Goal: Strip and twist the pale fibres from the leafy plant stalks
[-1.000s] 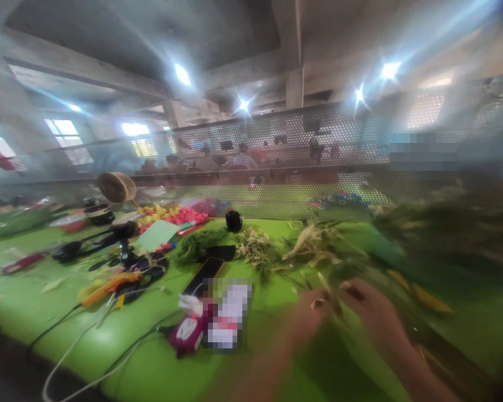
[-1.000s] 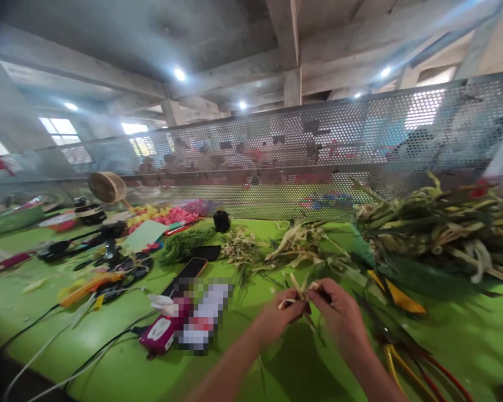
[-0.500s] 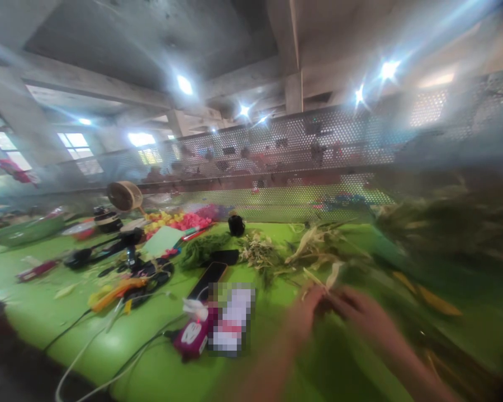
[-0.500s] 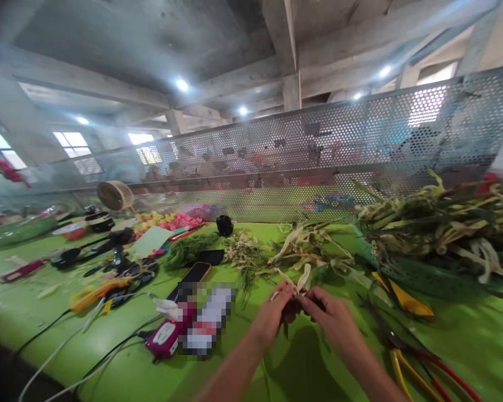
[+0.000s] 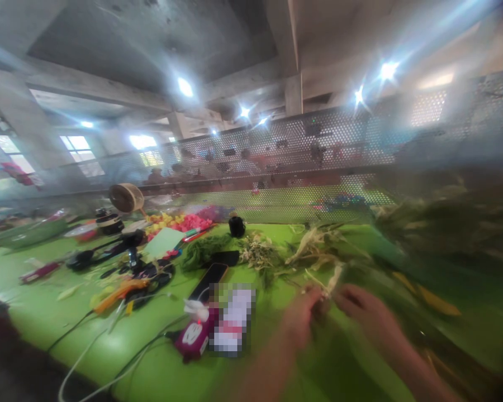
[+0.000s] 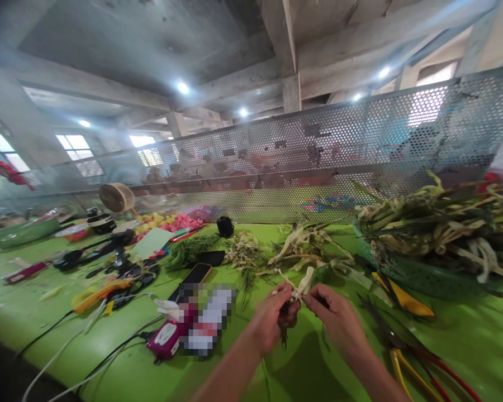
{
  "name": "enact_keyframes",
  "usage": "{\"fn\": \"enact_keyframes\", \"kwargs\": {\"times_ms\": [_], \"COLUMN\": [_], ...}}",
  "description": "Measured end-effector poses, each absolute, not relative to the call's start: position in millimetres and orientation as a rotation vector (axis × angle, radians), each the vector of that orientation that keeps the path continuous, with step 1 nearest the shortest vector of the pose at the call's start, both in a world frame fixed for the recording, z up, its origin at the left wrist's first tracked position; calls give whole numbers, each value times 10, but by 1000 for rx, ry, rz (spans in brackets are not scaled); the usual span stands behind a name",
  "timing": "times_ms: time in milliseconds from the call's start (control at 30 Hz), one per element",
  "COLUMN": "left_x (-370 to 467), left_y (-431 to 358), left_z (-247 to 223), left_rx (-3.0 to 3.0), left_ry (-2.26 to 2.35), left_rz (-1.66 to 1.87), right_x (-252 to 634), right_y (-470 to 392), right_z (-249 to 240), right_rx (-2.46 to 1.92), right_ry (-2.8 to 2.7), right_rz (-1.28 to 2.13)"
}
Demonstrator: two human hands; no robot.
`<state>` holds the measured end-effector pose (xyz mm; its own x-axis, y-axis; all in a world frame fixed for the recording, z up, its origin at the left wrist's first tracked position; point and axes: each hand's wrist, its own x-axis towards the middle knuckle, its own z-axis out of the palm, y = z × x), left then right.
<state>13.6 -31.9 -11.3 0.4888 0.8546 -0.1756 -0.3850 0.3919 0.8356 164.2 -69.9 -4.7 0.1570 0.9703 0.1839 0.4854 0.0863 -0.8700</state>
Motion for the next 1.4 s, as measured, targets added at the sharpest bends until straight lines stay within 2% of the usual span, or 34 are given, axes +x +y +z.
{"fn": "enact_keyframes", "kwargs": {"times_ms": [133,267,500,633,833,1000,1133,1300,1400], "left_x": [81,55,77,93,112,17,-60,-39,-7], "left_y": [-316,-307,-257,-262,-247,-224,-254,-329,-338], "left_z": [-78,-105,-241,-203,-224,-251,-152,-72,-44], "left_rx": [930,1230,1403,1495,1521,1528,1492,1332,1345], "left_ry": [554,644,785,782,798,814,776,623,633], "left_rz": [805,778,794,830,804,607,502,572,716], "right_x": [1629,1593,1581,1572,1616,1694,1693,1654,1649], "right_y": [-705,-728,-754,-756,-727,-697,-708,-750,-748], "right_z": [-3,67,166,165,59,-55,-17,115,116], "right_rx": [-1424,-1370,-1442,-1461,-1407,-1422,-1372,-1329,-1373], "right_ry": [-1422,-1360,-1224,-1233,-1304,-1431,-1495,-1412,-1422], "right_rz": [775,875,716,788,798,646,701,898,867]}}
